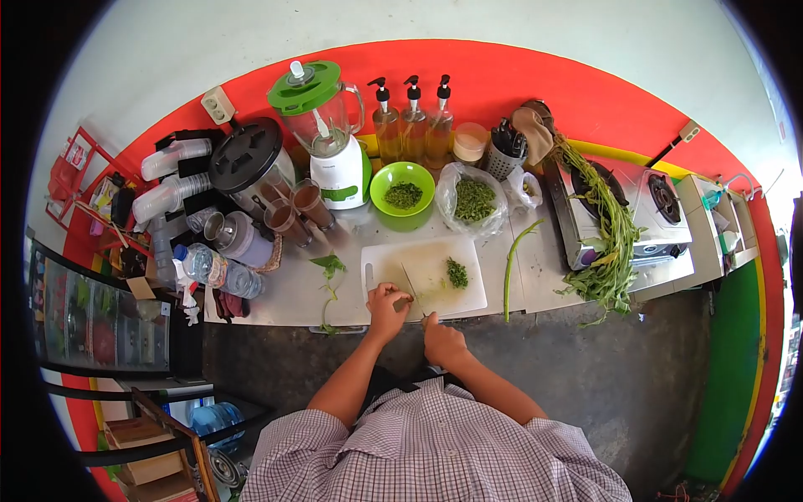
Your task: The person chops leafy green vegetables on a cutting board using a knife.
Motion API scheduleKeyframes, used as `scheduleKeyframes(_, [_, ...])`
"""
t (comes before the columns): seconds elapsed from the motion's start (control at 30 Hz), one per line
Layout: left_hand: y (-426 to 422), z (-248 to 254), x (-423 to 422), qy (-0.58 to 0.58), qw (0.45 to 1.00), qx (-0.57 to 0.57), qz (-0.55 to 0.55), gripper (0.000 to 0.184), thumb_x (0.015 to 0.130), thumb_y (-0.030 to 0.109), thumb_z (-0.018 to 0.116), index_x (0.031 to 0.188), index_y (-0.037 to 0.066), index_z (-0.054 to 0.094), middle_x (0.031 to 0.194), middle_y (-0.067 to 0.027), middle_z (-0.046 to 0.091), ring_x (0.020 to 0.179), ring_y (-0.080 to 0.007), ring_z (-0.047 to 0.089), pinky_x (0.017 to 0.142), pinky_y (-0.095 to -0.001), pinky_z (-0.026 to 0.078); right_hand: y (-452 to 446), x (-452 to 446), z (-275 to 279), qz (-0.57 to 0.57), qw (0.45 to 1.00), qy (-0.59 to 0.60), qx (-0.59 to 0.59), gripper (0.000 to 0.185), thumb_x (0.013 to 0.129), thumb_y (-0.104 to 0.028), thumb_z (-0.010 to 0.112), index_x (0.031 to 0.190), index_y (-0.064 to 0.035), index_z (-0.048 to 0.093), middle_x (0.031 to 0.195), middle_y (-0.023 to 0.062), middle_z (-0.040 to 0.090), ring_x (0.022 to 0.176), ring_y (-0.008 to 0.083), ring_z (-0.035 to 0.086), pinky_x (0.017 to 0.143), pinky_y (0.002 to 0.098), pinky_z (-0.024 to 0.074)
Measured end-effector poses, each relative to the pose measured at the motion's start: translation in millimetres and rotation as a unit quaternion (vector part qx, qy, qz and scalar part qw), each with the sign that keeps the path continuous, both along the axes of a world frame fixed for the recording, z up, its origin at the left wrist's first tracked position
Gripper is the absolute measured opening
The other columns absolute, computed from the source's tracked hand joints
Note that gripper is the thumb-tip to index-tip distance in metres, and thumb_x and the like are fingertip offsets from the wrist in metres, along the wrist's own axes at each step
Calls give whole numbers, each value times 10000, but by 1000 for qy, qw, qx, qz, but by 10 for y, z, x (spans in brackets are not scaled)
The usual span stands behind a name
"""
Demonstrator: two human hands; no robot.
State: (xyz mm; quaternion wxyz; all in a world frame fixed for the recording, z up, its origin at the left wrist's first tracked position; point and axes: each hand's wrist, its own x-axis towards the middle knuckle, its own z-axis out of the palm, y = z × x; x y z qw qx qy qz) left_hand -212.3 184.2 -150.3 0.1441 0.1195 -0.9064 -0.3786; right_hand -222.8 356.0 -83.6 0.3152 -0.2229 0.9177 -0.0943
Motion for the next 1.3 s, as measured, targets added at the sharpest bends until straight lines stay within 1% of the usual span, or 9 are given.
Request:
scheduleKeyframes(0.27, [6,13,9,6,1000,3,-3,167,764,142,815,897,227,761,1114,10,534,1122,-276,463,958,-475,360,-7,19,22,6,999,-16,30,666,882,-151,635,1404,104,310,1057,258,726,983,396,733,858,463,588])
scheduleKeyframes(0.37, [-6,24,5,-3,1000,0,0,163,766,139,813,898,216,758,1117,5,532,1123,-280,463,960,-473,361,-17,-5,165,9,1000,-5,18,636,893,-143,624,1394,93,312,1048,255,727,976,390,736,846,466,590])
scheduleKeyframes(0.57, [2,17,17,0,1000,8,-7,169,766,128,806,913,190,751,1115,-2,534,1141,-289,463,981,-482,360,-26,67,-20,18,999,-13,38,649,897,-152,624,1402,101,304,1041,245,729,963,385,739,831,462,594])
scheduleKeyframes(0.67, [1,22,19,-7,1000,8,-2,177,767,121,800,921,188,747,1117,-4,537,1143,-295,467,987,-480,359,-28,-3,65,25,999,-4,30,665,897,-159,631,1406,104,294,1046,248,728,962,385,739,823,457,597])
scheduleKeyframes(0.77, [-15,-13,30,17,1000,-6,-2,185,763,128,798,929,182,736,1110,-20,553,1103,-287,494,965,-474,365,-32,55,123,19,1000,-1,21,664,900,-150,626,1411,103,285,1043,245,728,956,387,740,816,458,599])
scheduleKeyframes(0.87, [8,29,46,23,999,-20,-11,198,776,122,781,958,178,728,1112,-29,549,1101,-289,489,955,-476,358,-33,125,-80,2,1000,-14,27,672,892,-150,629,1412,102,288,1039,240,729,962,394,737,833,470,593])
scheduleKeyframes(1.03, [31,76,18,-12,999,-21,-26,215,807,108,732,1010,174,708,1109,-35,537,1129,-296,470,938,-475,335,-17,-44,130,19,999,-16,21,649,883,-141,619,1398,102,307,1018,251,727,943,404,737,819,482,592])
scheduleKeyframes(1.07, [27,86,2,-10,999,-23,-25,215,807,108,732,1010,174,708,1109,-35,537,1129,-296,470,938,-475,335,-15,-73,147,24,1000,-11,6,648,877,-134,611,1395,114,313,988,262,726,913,414,739,794,489,595])
scheduleKeyframes(1.3, [7,62,-42,30,998,-44,-40,196,801,118,754,989,138,704,1076,-43,578,1112,-306,490,919,-466,333,-25,-36,21,16,1000,-1,14,633,873,-140,616,1372,113,318,997,262,726,929,418,735,815,488,591])
